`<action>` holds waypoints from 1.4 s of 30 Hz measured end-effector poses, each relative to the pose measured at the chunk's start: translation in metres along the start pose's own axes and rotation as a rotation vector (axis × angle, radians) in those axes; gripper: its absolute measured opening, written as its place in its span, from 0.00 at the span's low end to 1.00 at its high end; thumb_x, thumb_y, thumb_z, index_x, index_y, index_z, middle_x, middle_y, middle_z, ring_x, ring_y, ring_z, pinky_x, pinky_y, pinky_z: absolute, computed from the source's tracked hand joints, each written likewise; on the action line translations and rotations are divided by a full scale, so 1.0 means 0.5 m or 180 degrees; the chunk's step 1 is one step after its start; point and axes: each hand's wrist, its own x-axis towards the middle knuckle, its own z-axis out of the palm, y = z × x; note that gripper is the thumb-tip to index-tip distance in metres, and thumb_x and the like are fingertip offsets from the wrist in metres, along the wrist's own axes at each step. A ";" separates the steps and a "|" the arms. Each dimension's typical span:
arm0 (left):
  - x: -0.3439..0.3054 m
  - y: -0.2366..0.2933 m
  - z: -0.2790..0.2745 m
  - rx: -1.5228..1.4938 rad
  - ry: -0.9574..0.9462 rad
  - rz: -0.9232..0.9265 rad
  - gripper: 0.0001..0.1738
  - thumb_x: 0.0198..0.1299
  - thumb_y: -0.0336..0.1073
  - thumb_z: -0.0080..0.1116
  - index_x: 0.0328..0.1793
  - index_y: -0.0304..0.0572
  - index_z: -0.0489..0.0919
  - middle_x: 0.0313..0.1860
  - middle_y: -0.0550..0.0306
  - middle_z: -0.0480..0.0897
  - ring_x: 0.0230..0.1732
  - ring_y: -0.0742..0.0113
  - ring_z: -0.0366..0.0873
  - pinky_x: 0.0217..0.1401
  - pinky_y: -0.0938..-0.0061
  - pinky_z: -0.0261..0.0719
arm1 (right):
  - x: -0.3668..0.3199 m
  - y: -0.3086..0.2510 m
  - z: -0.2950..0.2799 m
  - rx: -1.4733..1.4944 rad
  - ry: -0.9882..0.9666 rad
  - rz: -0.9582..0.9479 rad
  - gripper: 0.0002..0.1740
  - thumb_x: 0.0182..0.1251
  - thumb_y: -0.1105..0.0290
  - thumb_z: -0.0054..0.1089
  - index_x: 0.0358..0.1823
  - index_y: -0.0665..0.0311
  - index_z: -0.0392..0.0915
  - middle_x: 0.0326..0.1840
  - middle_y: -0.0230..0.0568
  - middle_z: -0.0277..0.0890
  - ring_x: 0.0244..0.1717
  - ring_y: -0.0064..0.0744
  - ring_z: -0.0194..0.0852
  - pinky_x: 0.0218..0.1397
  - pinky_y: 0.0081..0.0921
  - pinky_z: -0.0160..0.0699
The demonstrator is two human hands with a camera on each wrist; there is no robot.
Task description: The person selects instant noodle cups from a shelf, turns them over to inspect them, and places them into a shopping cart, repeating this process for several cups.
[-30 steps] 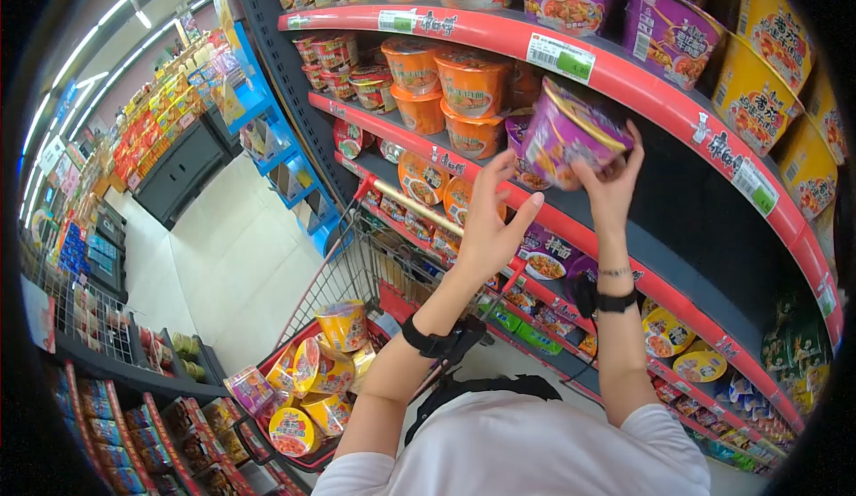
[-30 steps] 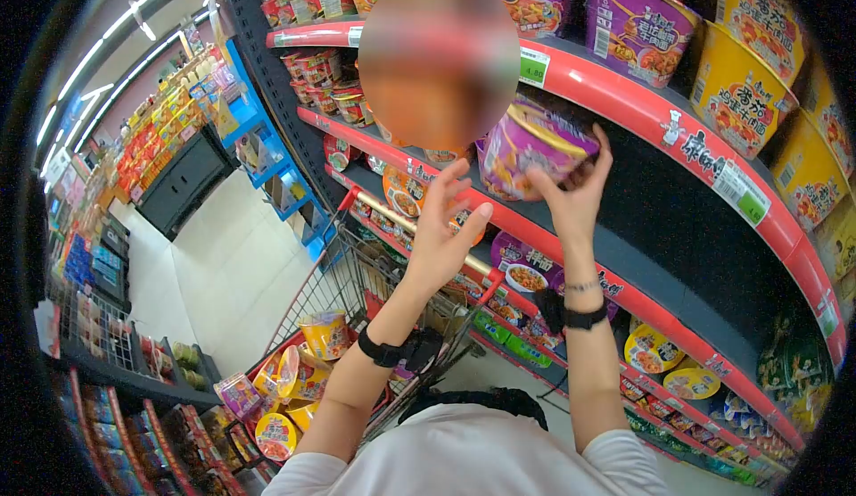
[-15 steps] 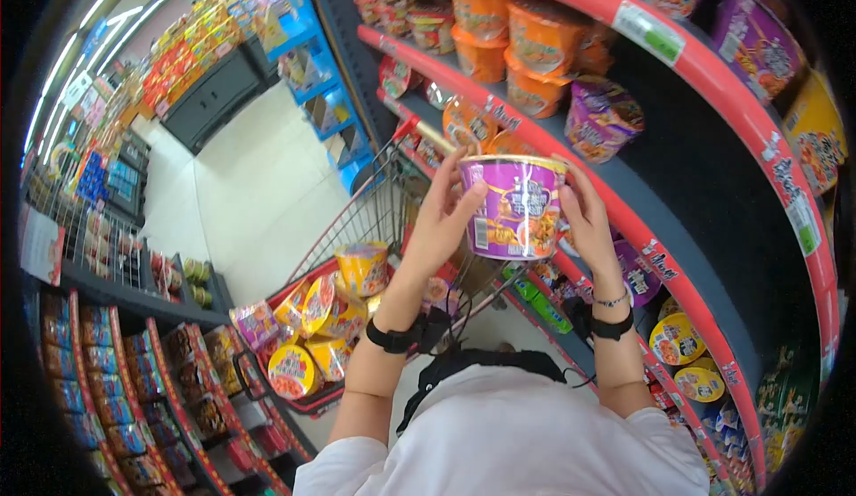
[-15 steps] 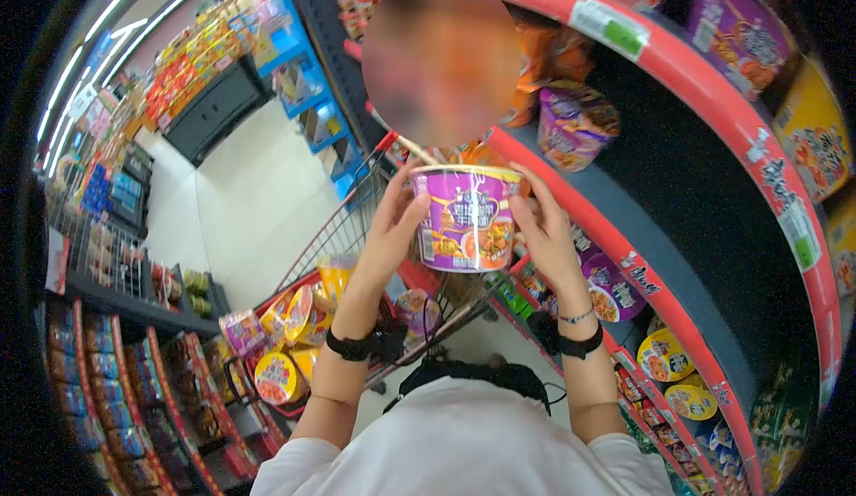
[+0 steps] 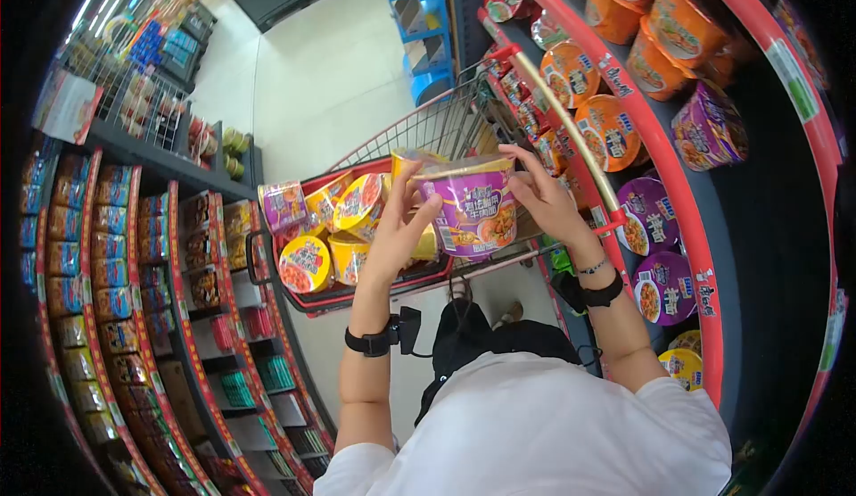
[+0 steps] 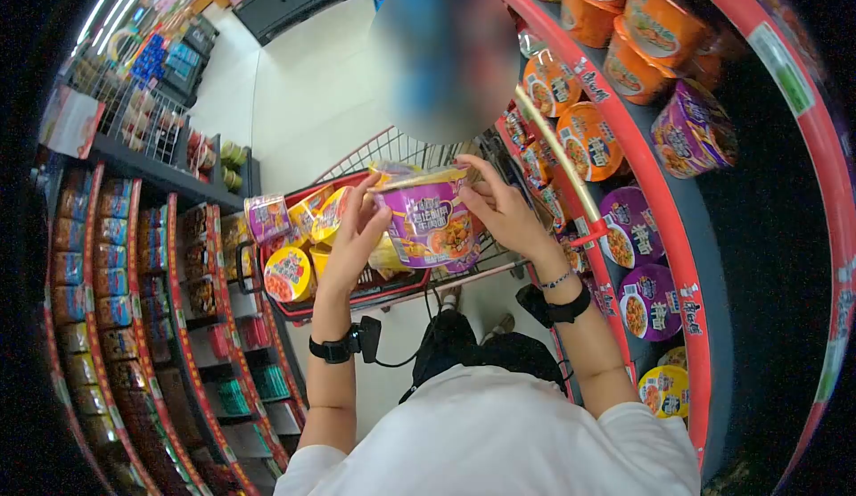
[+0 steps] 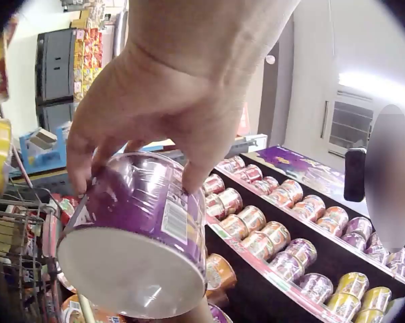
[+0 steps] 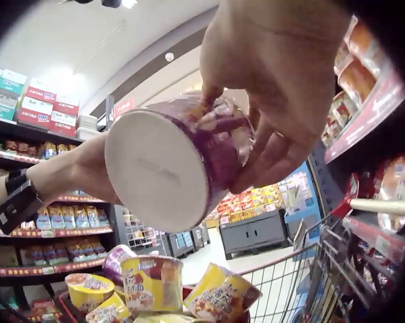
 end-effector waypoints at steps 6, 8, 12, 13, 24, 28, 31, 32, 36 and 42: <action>-0.009 -0.136 0.000 0.1043 -0.0320 0.0045 0.42 0.44 0.33 0.75 0.64 0.41 0.62 0.63 0.45 0.66 0.64 0.54 0.67 0.66 0.64 0.67 | 0.004 0.111 -0.018 0.0777 -0.0625 0.0205 0.32 0.57 0.76 0.55 0.66 0.65 0.63 0.65 0.44 0.65 0.62 0.30 0.67 0.63 0.30 0.71; 0.011 -0.210 0.022 0.2025 -0.0129 0.0729 0.41 0.36 0.34 0.79 0.56 0.41 0.66 0.60 0.44 0.65 0.65 0.49 0.64 0.62 0.64 0.72 | -0.004 0.181 -0.018 0.0324 -0.0550 0.0399 0.29 0.56 0.76 0.55 0.63 0.65 0.67 0.65 0.44 0.65 0.62 0.31 0.68 0.64 0.30 0.70; 0.059 -0.328 0.054 0.2010 -0.0238 0.0817 0.44 0.31 0.37 0.81 0.55 0.37 0.65 0.66 0.36 0.62 0.68 0.39 0.61 0.68 0.59 0.64 | -0.037 0.235 -0.010 -0.1025 0.0106 0.0417 0.24 0.53 0.76 0.55 0.55 0.65 0.76 0.67 0.51 0.63 0.65 0.44 0.66 0.67 0.33 0.66; 0.063 -0.347 0.063 0.2144 -0.0294 0.0650 0.44 0.31 0.36 0.81 0.55 0.37 0.66 0.67 0.35 0.62 0.68 0.38 0.61 0.68 0.59 0.64 | -0.042 0.256 -0.008 -0.1227 0.0288 0.0329 0.24 0.53 0.75 0.55 0.55 0.65 0.76 0.69 0.54 0.62 0.67 0.48 0.64 0.68 0.35 0.65; 0.108 -0.359 0.077 0.2512 -0.0625 0.0607 0.34 0.47 0.38 0.71 0.60 0.38 0.69 0.67 0.31 0.64 0.67 0.38 0.62 0.70 0.53 0.61 | -0.111 0.268 -0.003 -0.0523 0.0517 0.0783 0.19 0.60 0.76 0.56 0.54 0.67 0.76 0.59 0.46 0.70 0.59 0.39 0.72 0.53 0.32 0.76; 0.150 -0.234 0.150 0.2044 -0.0748 0.1216 0.24 0.55 0.36 0.64 0.56 0.37 0.72 0.63 0.37 0.68 0.63 0.41 0.68 0.63 0.60 0.69 | -0.111 0.101 -0.060 -0.1546 0.2481 -0.0718 0.17 0.57 0.79 0.58 0.50 0.66 0.76 0.54 0.45 0.73 0.61 0.45 0.68 0.63 0.40 0.65; 0.168 -0.122 0.233 0.1433 -0.1103 0.1217 0.22 0.57 0.35 0.63 0.56 0.39 0.72 0.63 0.41 0.69 0.61 0.46 0.71 0.60 0.62 0.71 | -0.121 -0.024 -0.144 -0.2886 0.4208 -0.1166 0.21 0.56 0.77 0.61 0.54 0.63 0.74 0.60 0.49 0.66 0.66 0.49 0.58 0.67 0.42 0.57; 0.182 -0.121 0.255 0.1497 -0.1163 0.1442 0.20 0.58 0.34 0.63 0.56 0.40 0.72 0.63 0.44 0.70 0.57 0.52 0.73 0.54 0.66 0.74 | -0.127 -0.054 -0.183 -0.3134 0.4527 -0.1234 0.25 0.56 0.74 0.63 0.58 0.61 0.71 0.63 0.53 0.61 0.67 0.52 0.55 0.68 0.44 0.54; 0.173 -0.065 0.339 0.0887 -0.1591 0.1479 0.18 0.62 0.35 0.60 0.58 0.44 0.73 0.64 0.51 0.70 0.65 0.59 0.69 0.63 0.66 0.69 | -0.143 -0.117 -0.324 -0.3239 0.4908 -0.0939 0.41 0.54 0.61 0.71 0.69 0.55 0.60 0.71 0.68 0.46 0.72 0.63 0.42 0.72 0.50 0.43; 0.143 -0.061 0.349 0.0617 -0.1869 0.1514 0.18 0.64 0.34 0.59 0.60 0.45 0.73 0.64 0.53 0.71 0.65 0.61 0.69 0.65 0.65 0.68 | -0.163 -0.067 -0.387 -0.1429 0.4248 -0.1106 0.33 0.54 0.68 0.73 0.62 0.60 0.69 0.60 0.44 0.71 0.58 0.39 0.72 0.58 0.32 0.74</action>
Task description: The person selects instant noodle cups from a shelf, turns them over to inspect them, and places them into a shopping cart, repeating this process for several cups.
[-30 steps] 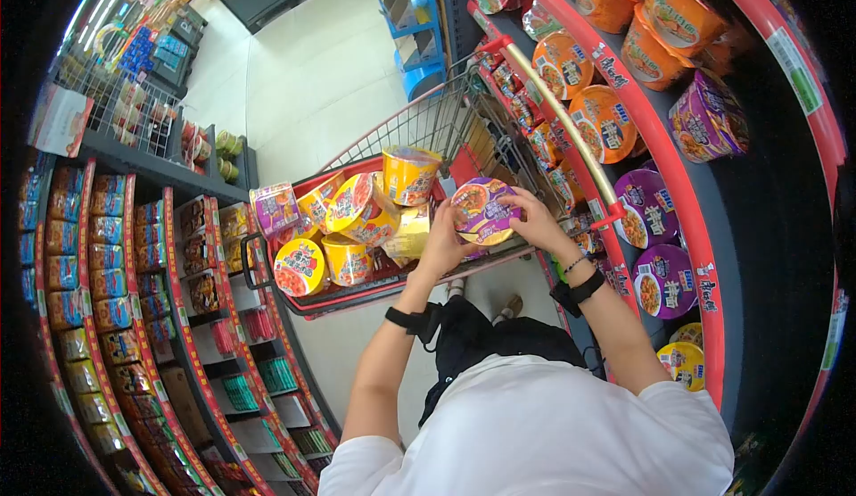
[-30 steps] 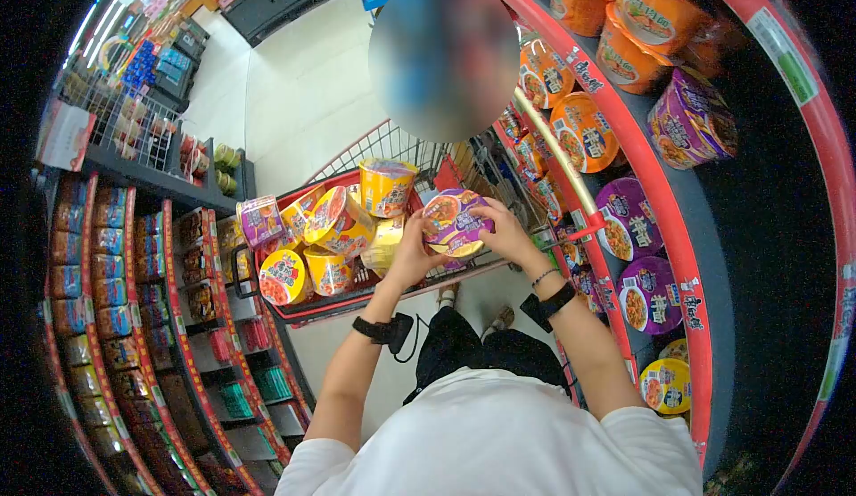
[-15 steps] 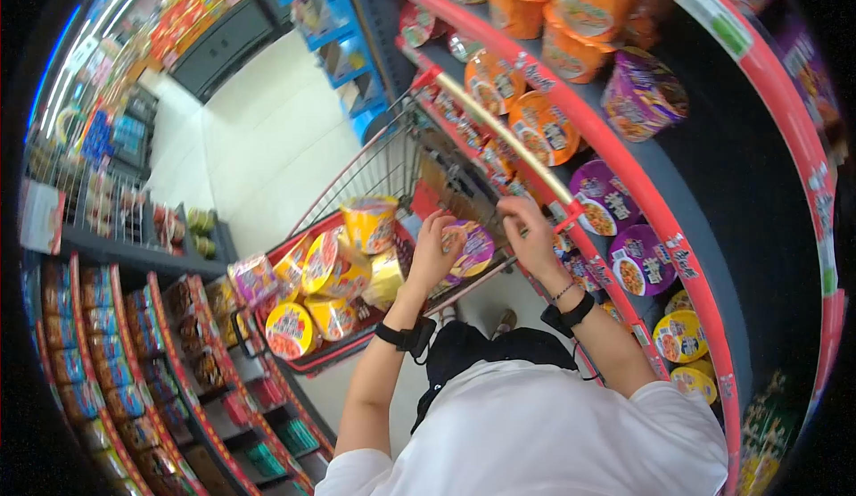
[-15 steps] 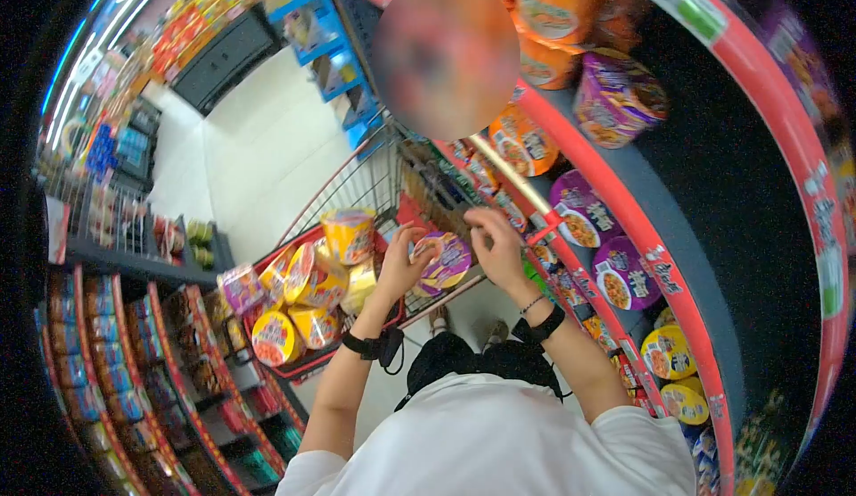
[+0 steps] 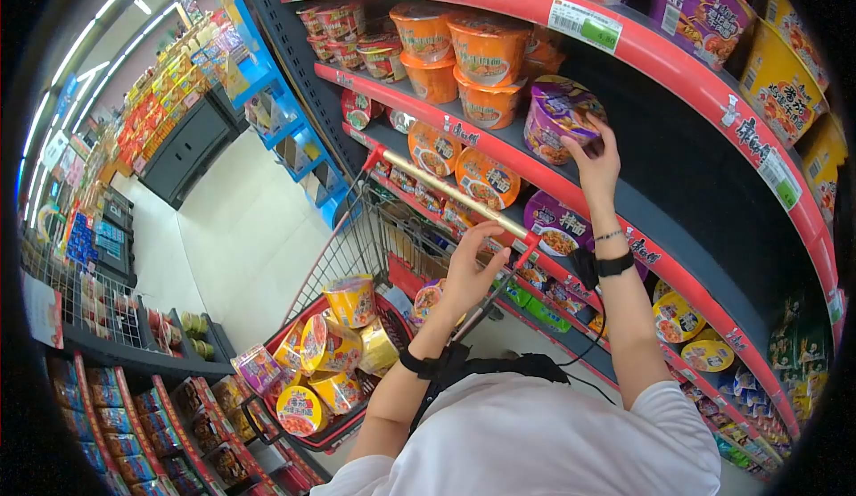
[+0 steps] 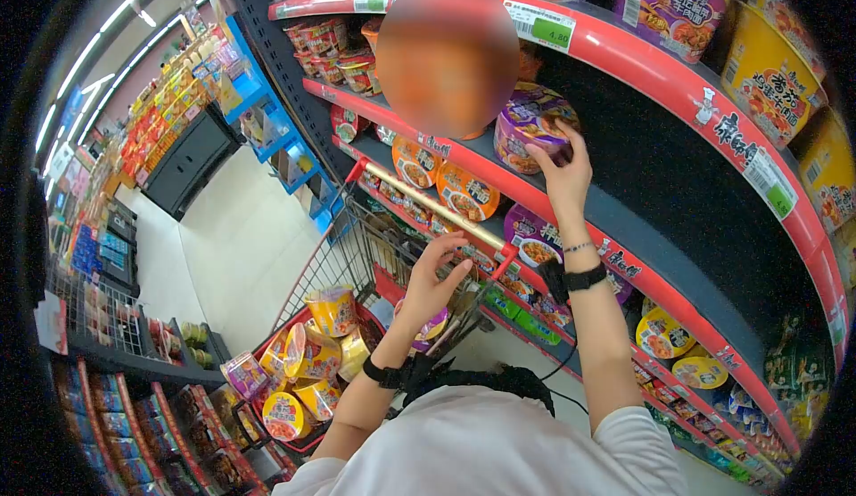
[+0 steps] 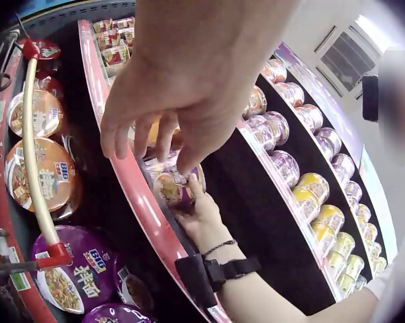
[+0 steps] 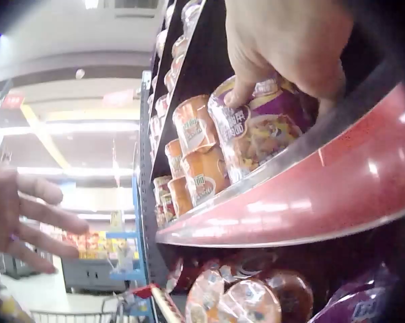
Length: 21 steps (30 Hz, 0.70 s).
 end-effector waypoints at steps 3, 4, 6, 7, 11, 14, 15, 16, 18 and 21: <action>-0.012 0.002 -0.015 -0.0199 0.0093 -0.0104 0.20 0.64 0.34 0.59 0.62 0.45 0.72 0.64 0.53 0.71 0.65 0.61 0.69 0.65 0.65 0.68 | -0.037 -0.049 -0.022 0.0946 0.0177 -0.0041 0.29 0.59 0.75 0.68 0.62 0.64 0.68 0.58 0.38 0.70 0.58 0.28 0.70 0.58 0.24 0.73; -0.016 0.014 -0.022 -0.0293 0.0205 -0.0186 0.21 0.63 0.34 0.59 0.62 0.44 0.72 0.63 0.53 0.71 0.65 0.62 0.69 0.65 0.66 0.68 | -0.051 -0.063 -0.030 0.0986 0.0164 -0.0089 0.27 0.61 0.74 0.65 0.62 0.65 0.68 0.57 0.38 0.70 0.56 0.26 0.71 0.55 0.22 0.74; -0.023 0.025 -0.034 -0.0388 0.0329 -0.0278 0.25 0.63 0.36 0.60 0.66 0.44 0.68 0.64 0.53 0.69 0.65 0.63 0.68 0.65 0.67 0.67 | -0.079 -0.089 -0.045 0.1029 0.0136 -0.0101 0.25 0.64 0.74 0.63 0.61 0.66 0.68 0.56 0.38 0.71 0.54 0.24 0.71 0.52 0.21 0.75; -0.025 0.031 -0.037 -0.0381 0.0340 -0.0307 0.25 0.63 0.36 0.60 0.66 0.44 0.68 0.64 0.53 0.69 0.65 0.63 0.68 0.65 0.67 0.67 | -0.094 -0.097 -0.051 0.1057 -0.0063 0.0258 0.23 0.65 0.73 0.61 0.61 0.67 0.69 0.53 0.37 0.72 0.50 0.22 0.72 0.49 0.19 0.76; -0.040 0.042 -0.064 -0.0846 0.0579 -0.0001 0.37 0.62 0.41 0.60 0.74 0.44 0.56 0.69 0.49 0.63 0.66 0.57 0.65 0.64 0.63 0.68 | -0.150 -0.113 -0.039 0.0926 -0.1188 0.0948 0.20 0.68 0.71 0.58 0.59 0.69 0.70 0.43 0.33 0.77 0.36 0.17 0.72 0.40 0.15 0.76; -0.065 0.054 -0.087 -0.1427 0.0610 -0.0056 0.44 0.62 0.39 0.61 0.78 0.47 0.47 0.70 0.45 0.58 0.63 0.56 0.68 0.63 0.63 0.70 | -0.189 -0.143 0.002 0.0786 -0.1878 0.0906 0.21 0.63 0.71 0.64 0.56 0.68 0.73 0.39 0.40 0.81 0.39 0.18 0.79 0.36 0.16 0.77; -0.074 0.053 -0.092 -0.1407 0.0636 -0.0102 0.44 0.62 0.39 0.61 0.78 0.47 0.47 0.70 0.45 0.58 0.63 0.56 0.68 0.63 0.63 0.70 | -0.202 -0.144 0.017 0.0715 -0.2054 0.0897 0.21 0.61 0.70 0.66 0.55 0.67 0.74 0.37 0.41 0.82 0.38 0.19 0.80 0.36 0.17 0.78; -0.084 0.054 -0.096 -0.1338 0.0734 -0.0339 0.44 0.61 0.38 0.61 0.78 0.47 0.47 0.68 0.45 0.59 0.61 0.58 0.69 0.60 0.65 0.73 | -0.213 -0.151 0.029 0.0354 -0.2093 0.0765 0.21 0.58 0.66 0.69 0.52 0.66 0.77 0.32 0.40 0.83 0.34 0.21 0.82 0.35 0.19 0.80; -0.099 0.048 -0.106 -0.1117 0.0956 -0.0679 0.43 0.61 0.34 0.61 0.77 0.47 0.48 0.62 0.46 0.63 0.55 0.62 0.74 0.52 0.73 0.79 | -0.227 -0.174 0.053 0.0265 -0.2219 0.0796 0.22 0.57 0.65 0.70 0.52 0.65 0.78 0.31 0.39 0.83 0.34 0.21 0.82 0.34 0.20 0.80; -0.127 0.044 -0.124 -0.1133 0.1148 -0.0997 0.42 0.62 0.33 0.60 0.77 0.46 0.49 0.62 0.47 0.64 0.55 0.62 0.74 0.51 0.73 0.80 | -0.241 -0.196 0.078 -0.0120 -0.2459 0.0679 0.21 0.61 0.59 0.66 0.51 0.64 0.79 0.31 0.37 0.83 0.33 0.24 0.83 0.34 0.22 0.81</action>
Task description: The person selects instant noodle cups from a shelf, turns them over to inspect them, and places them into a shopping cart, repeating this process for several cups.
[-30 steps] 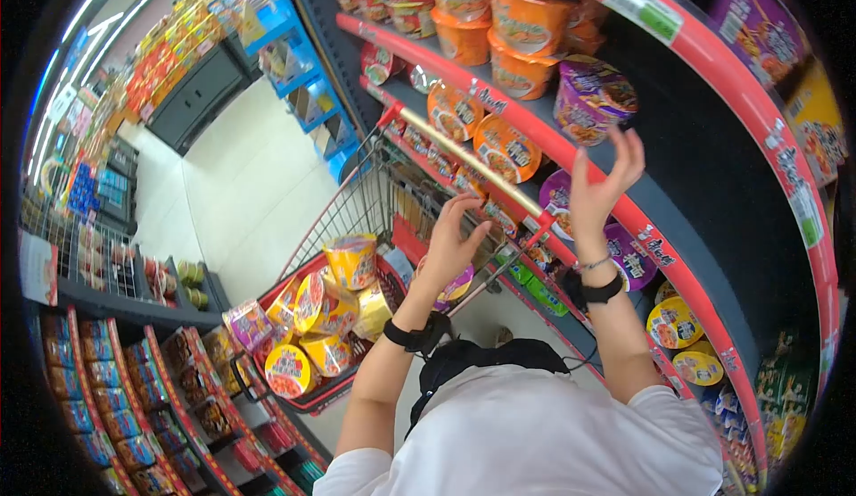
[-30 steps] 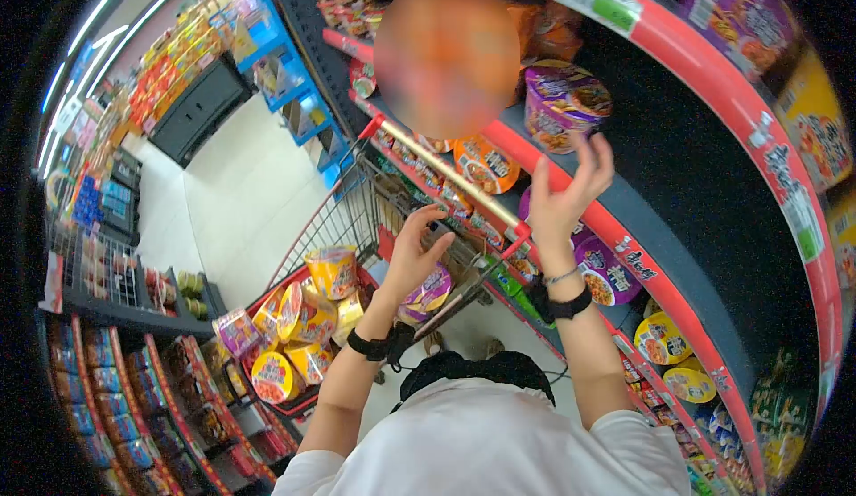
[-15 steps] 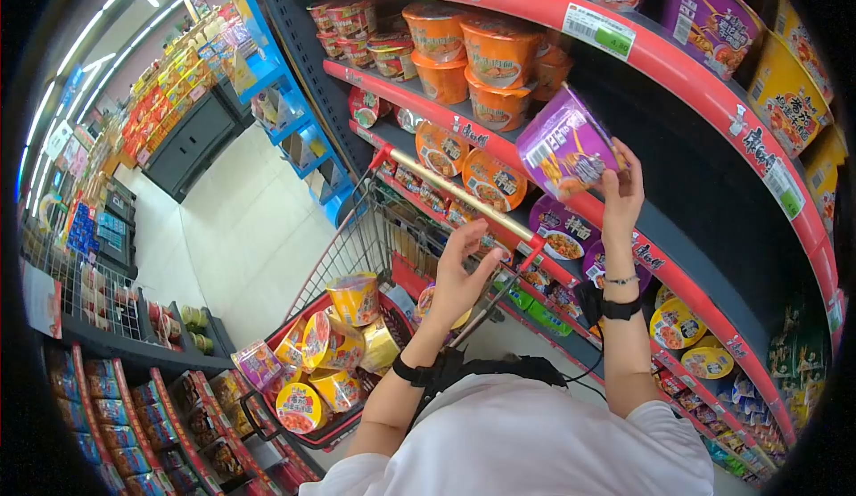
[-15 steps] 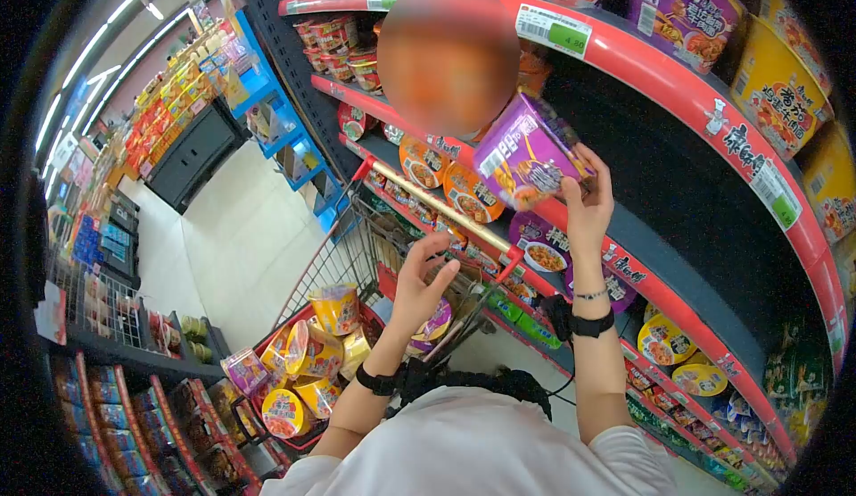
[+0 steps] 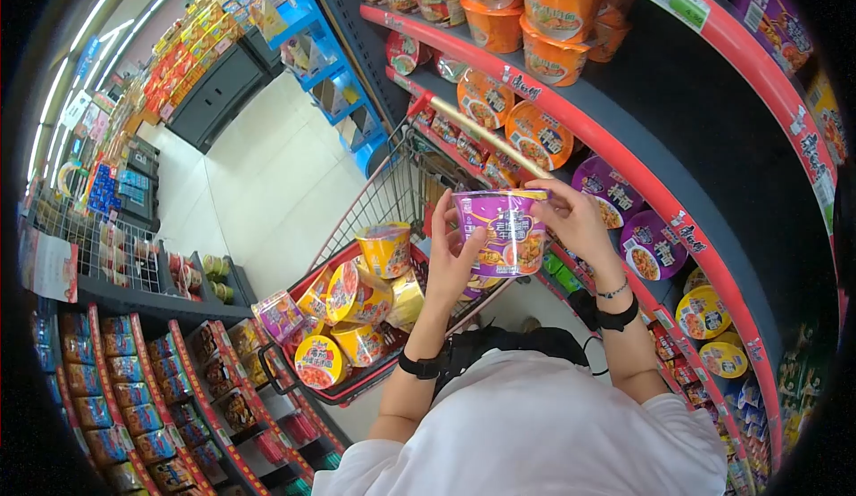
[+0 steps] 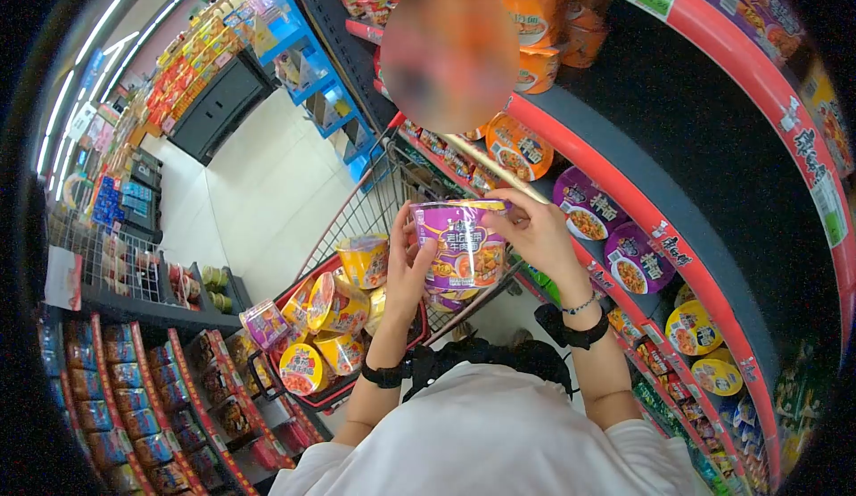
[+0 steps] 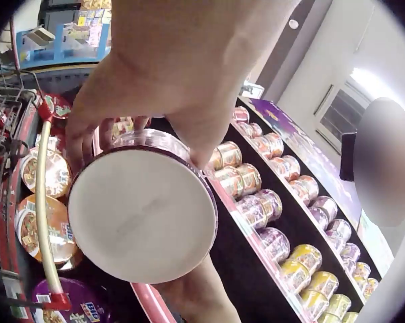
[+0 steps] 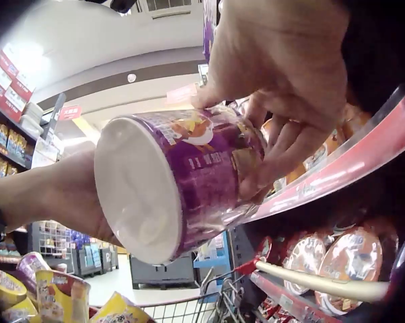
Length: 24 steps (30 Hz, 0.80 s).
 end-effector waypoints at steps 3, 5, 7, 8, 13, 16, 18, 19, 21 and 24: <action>-0.014 0.010 -0.018 0.0050 0.0135 -0.0164 0.39 0.63 0.34 0.57 0.77 0.47 0.51 0.61 0.48 0.66 0.56 0.64 0.74 0.55 0.73 0.77 | 0.009 0.011 0.028 0.0667 -0.0137 0.0544 0.18 0.71 0.56 0.54 0.51 0.62 0.80 0.31 0.39 0.83 0.33 0.26 0.83 0.35 0.22 0.80; -0.017 0.000 -0.040 -0.0003 0.0069 -0.0135 0.40 0.63 0.35 0.59 0.77 0.46 0.50 0.65 0.46 0.65 0.59 0.61 0.72 0.58 0.70 0.75 | 0.018 0.027 0.039 0.0356 -0.0245 0.0453 0.19 0.71 0.57 0.53 0.51 0.63 0.80 0.32 0.38 0.83 0.34 0.25 0.82 0.37 0.23 0.81; -0.013 -0.035 -0.080 0.0211 0.0088 -0.0251 0.39 0.63 0.36 0.59 0.76 0.45 0.51 0.65 0.46 0.65 0.61 0.61 0.70 0.60 0.70 0.72 | 0.021 0.052 0.058 0.0112 -0.0304 0.0074 0.18 0.69 0.61 0.57 0.54 0.64 0.78 0.39 0.37 0.83 0.36 0.27 0.81 0.43 0.25 0.81; -0.011 -0.050 -0.092 0.0421 0.0083 -0.0330 0.38 0.63 0.36 0.59 0.76 0.44 0.53 0.65 0.46 0.65 0.63 0.62 0.68 0.62 0.69 0.69 | 0.020 0.069 0.070 0.0112 -0.0310 0.0076 0.18 0.69 0.61 0.57 0.54 0.64 0.78 0.39 0.37 0.83 0.36 0.27 0.81 0.43 0.25 0.81; -0.003 -0.134 -0.126 0.0110 0.0463 -0.0760 0.34 0.68 0.51 0.51 0.71 0.38 0.58 0.64 0.48 0.68 0.63 0.64 0.66 0.64 0.73 0.64 | -0.009 0.155 0.125 0.0872 -0.1237 0.0037 0.24 0.56 0.69 0.69 0.56 0.62 0.78 0.52 0.42 0.78 0.48 0.31 0.78 0.51 0.28 0.77; -0.015 -0.124 -0.098 0.0074 0.0473 -0.1155 0.34 0.68 0.51 0.52 0.71 0.38 0.59 0.64 0.47 0.68 0.62 0.65 0.67 0.64 0.74 0.65 | -0.036 0.237 0.169 0.0747 -0.1330 0.0142 0.27 0.50 0.72 0.71 0.55 0.61 0.78 0.50 0.42 0.78 0.48 0.33 0.77 0.52 0.29 0.76; -0.009 -0.158 -0.102 -0.0127 0.0368 -0.1307 0.31 0.69 0.49 0.50 0.71 0.41 0.60 0.66 0.49 0.66 0.65 0.63 0.64 0.67 0.70 0.62 | -0.053 0.271 0.185 0.0804 -0.1150 0.0257 0.24 0.52 0.72 0.69 0.54 0.61 0.79 0.49 0.42 0.77 0.46 0.34 0.76 0.50 0.29 0.75; -0.007 -0.172 -0.102 -0.0183 0.0300 -0.1351 0.30 0.69 0.49 0.51 0.71 0.42 0.60 0.66 0.50 0.67 0.64 0.64 0.66 0.65 0.71 0.64 | -0.058 0.264 0.180 0.0522 -0.1083 0.0281 0.23 0.53 0.71 0.68 0.53 0.61 0.79 0.49 0.41 0.77 0.45 0.34 0.76 0.49 0.29 0.75; 0.000 -0.230 -0.108 -0.0261 0.0152 -0.1378 0.31 0.69 0.48 0.52 0.72 0.44 0.60 0.64 0.52 0.69 0.61 0.65 0.69 0.62 0.73 0.68 | -0.072 0.294 0.188 0.0399 -0.1001 0.0385 0.23 0.54 0.70 0.67 0.53 0.61 0.78 0.49 0.41 0.76 0.45 0.36 0.76 0.49 0.30 0.75; 0.000 -0.228 -0.082 0.0120 0.0008 -0.1773 0.34 0.66 0.47 0.56 0.73 0.43 0.58 0.61 0.52 0.72 0.56 0.66 0.73 0.55 0.72 0.74 | -0.085 0.321 0.179 -0.0282 -0.0658 0.0382 0.23 0.58 0.65 0.67 0.56 0.61 0.77 0.64 0.50 0.67 0.64 0.48 0.66 0.65 0.35 0.67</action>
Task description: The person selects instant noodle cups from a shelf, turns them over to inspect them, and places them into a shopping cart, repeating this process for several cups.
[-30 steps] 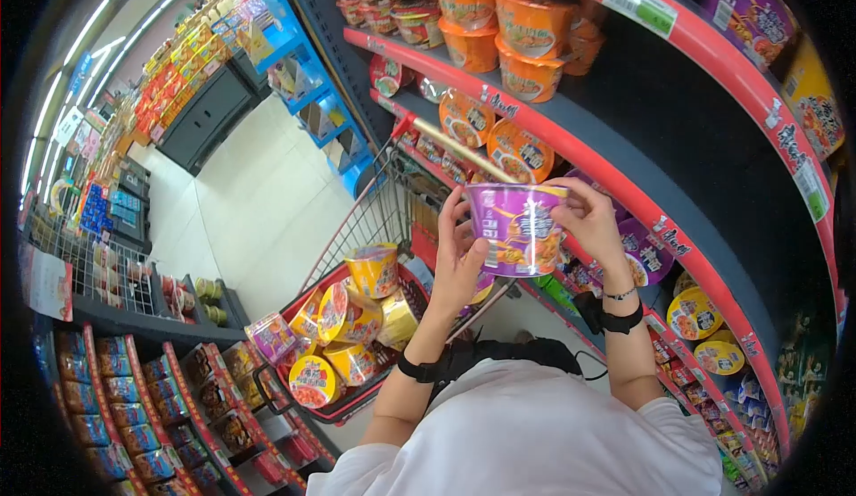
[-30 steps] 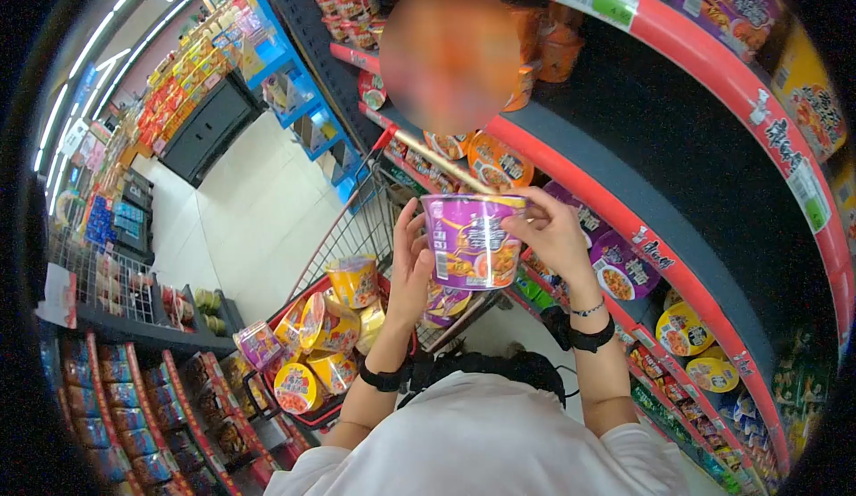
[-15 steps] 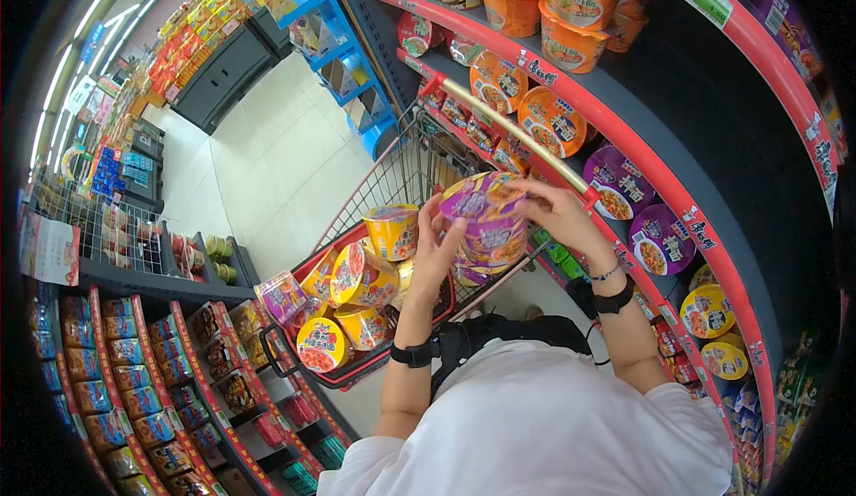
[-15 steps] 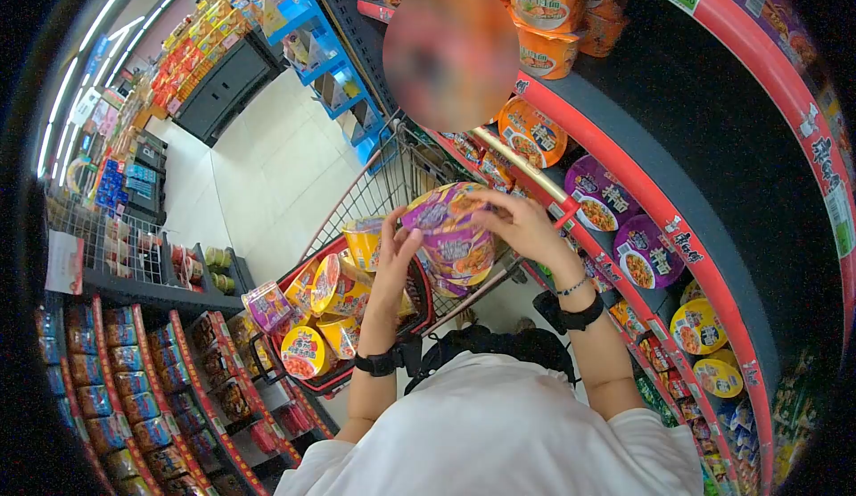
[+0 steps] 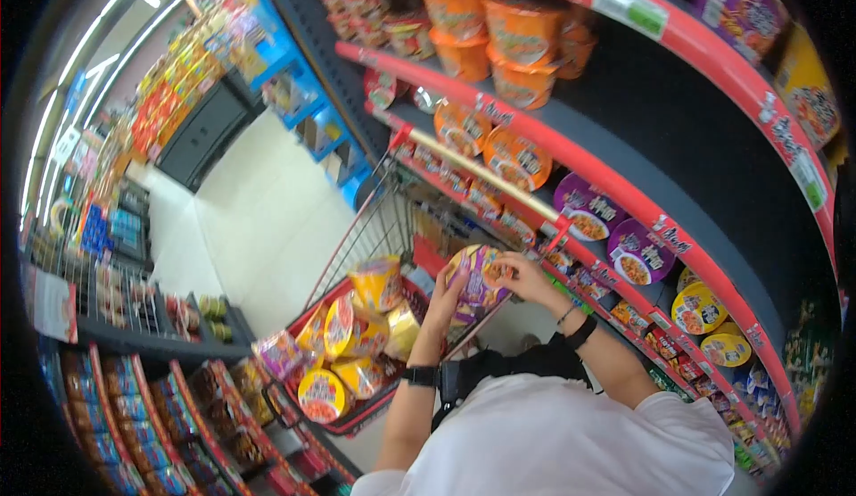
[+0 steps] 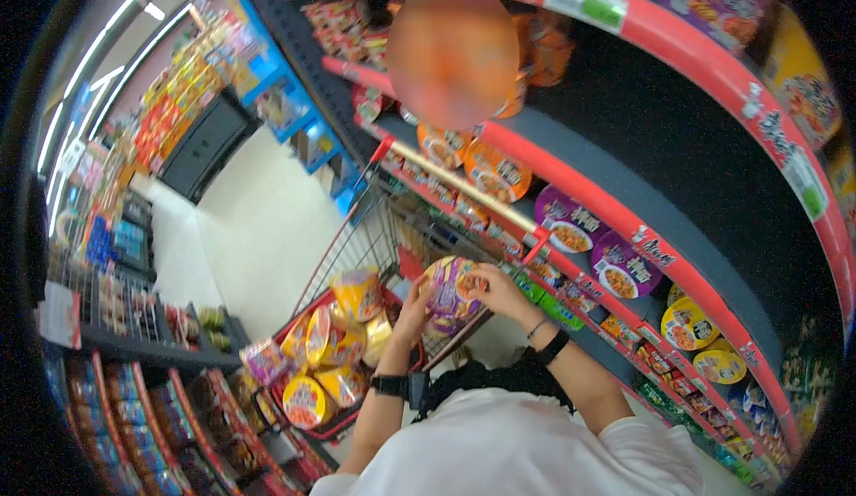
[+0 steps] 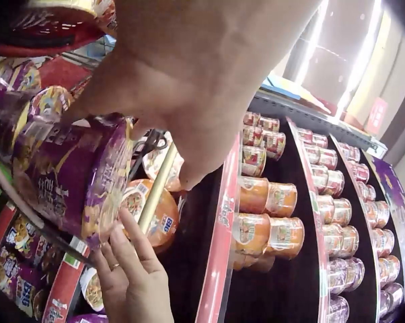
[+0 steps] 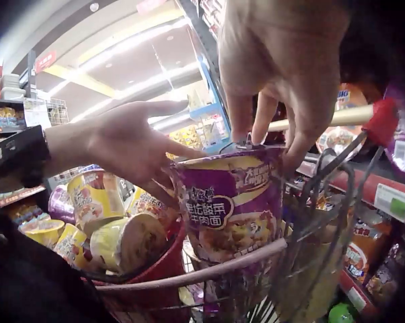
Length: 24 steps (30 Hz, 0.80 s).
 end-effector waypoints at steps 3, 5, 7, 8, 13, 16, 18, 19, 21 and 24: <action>0.033 -0.055 0.008 0.0281 -0.0026 0.0687 0.39 0.60 0.38 0.64 0.73 0.39 0.57 0.58 0.49 0.74 0.52 0.66 0.76 0.49 0.74 0.77 | -0.012 0.000 -0.012 -0.0089 0.0220 0.0028 0.23 0.59 0.65 0.66 0.56 0.59 0.76 0.65 0.48 0.65 0.64 0.44 0.65 0.60 0.33 0.71; 0.053 -0.071 0.006 0.0443 -0.0039 0.0829 0.39 0.55 0.29 0.66 0.71 0.36 0.58 0.59 0.47 0.72 0.55 0.64 0.75 0.57 0.72 0.74 | -0.015 0.016 -0.011 -0.0178 0.0317 -0.0264 0.23 0.59 0.67 0.66 0.57 0.58 0.76 0.58 0.45 0.72 0.54 0.37 0.75 0.51 0.29 0.80; 0.094 -0.124 -0.011 0.0563 -0.0030 0.1212 0.41 0.50 0.24 0.67 0.69 0.32 0.59 0.60 0.46 0.71 0.58 0.61 0.73 0.62 0.71 0.71 | -0.028 -0.002 -0.022 -0.0019 0.0222 0.0006 0.23 0.59 0.67 0.66 0.57 0.58 0.76 0.56 0.45 0.74 0.51 0.37 0.76 0.51 0.30 0.80; 0.097 -0.124 -0.011 0.0768 0.0032 0.1286 0.41 0.48 0.24 0.68 0.69 0.33 0.61 0.60 0.45 0.70 0.59 0.59 0.72 0.63 0.70 0.69 | -0.034 -0.011 -0.022 0.0157 0.0073 0.0287 0.23 0.59 0.67 0.66 0.57 0.57 0.76 0.53 0.44 0.76 0.49 0.37 0.78 0.51 0.30 0.80; 0.104 -0.110 -0.013 0.0870 -0.0077 0.1254 0.41 0.47 0.24 0.68 0.69 0.34 0.62 0.62 0.44 0.69 0.62 0.56 0.70 0.65 0.68 0.67 | -0.043 -0.008 -0.022 0.0143 0.0239 0.0093 0.23 0.59 0.67 0.66 0.58 0.57 0.75 0.49 0.45 0.77 0.46 0.37 0.79 0.49 0.31 0.81; 0.111 -0.112 -0.020 0.0967 -0.0056 0.1145 0.43 0.45 0.27 0.71 0.69 0.38 0.62 0.63 0.42 0.68 0.63 0.53 0.68 0.66 0.65 0.67 | -0.042 -0.002 -0.013 0.0214 0.0375 -0.0070 0.23 0.59 0.66 0.66 0.57 0.57 0.76 0.49 0.45 0.77 0.46 0.36 0.79 0.49 0.30 0.81; 0.109 -0.113 -0.020 0.1119 0.0006 0.1225 0.43 0.45 0.30 0.71 0.69 0.39 0.62 0.64 0.39 0.67 0.65 0.50 0.66 0.67 0.64 0.65 | -0.040 0.001 -0.014 0.0274 0.0326 -0.0080 0.23 0.59 0.67 0.66 0.57 0.59 0.75 0.49 0.44 0.77 0.46 0.34 0.79 0.48 0.29 0.80; 0.106 -0.112 -0.018 0.1276 0.0052 0.1299 0.43 0.45 0.33 0.72 0.69 0.40 0.63 0.65 0.37 0.65 0.67 0.46 0.64 0.68 0.62 0.64 | -0.038 0.000 -0.015 0.0333 0.0291 -0.0077 0.23 0.60 0.68 0.65 0.57 0.60 0.75 0.49 0.43 0.78 0.46 0.33 0.79 0.48 0.28 0.80; 0.079 -0.091 -0.003 0.1719 0.0318 0.1406 0.43 0.46 0.35 0.72 0.69 0.41 0.63 0.67 0.35 0.63 0.68 0.43 0.62 0.69 0.61 0.63 | -0.026 -0.022 -0.044 0.0356 0.0286 0.0094 0.22 0.60 0.68 0.65 0.56 0.62 0.75 0.49 0.42 0.78 0.47 0.32 0.78 0.47 0.27 0.79; 0.064 -0.069 0.003 0.2062 0.0642 0.1662 0.42 0.48 0.40 0.70 0.69 0.43 0.64 0.70 0.30 0.57 0.69 0.36 0.58 0.70 0.57 0.60 | 0.043 -0.058 -0.107 0.0507 0.1328 -0.0363 0.18 0.60 0.71 0.63 0.51 0.66 0.75 0.44 0.44 0.76 0.36 0.32 0.80 0.38 0.31 0.79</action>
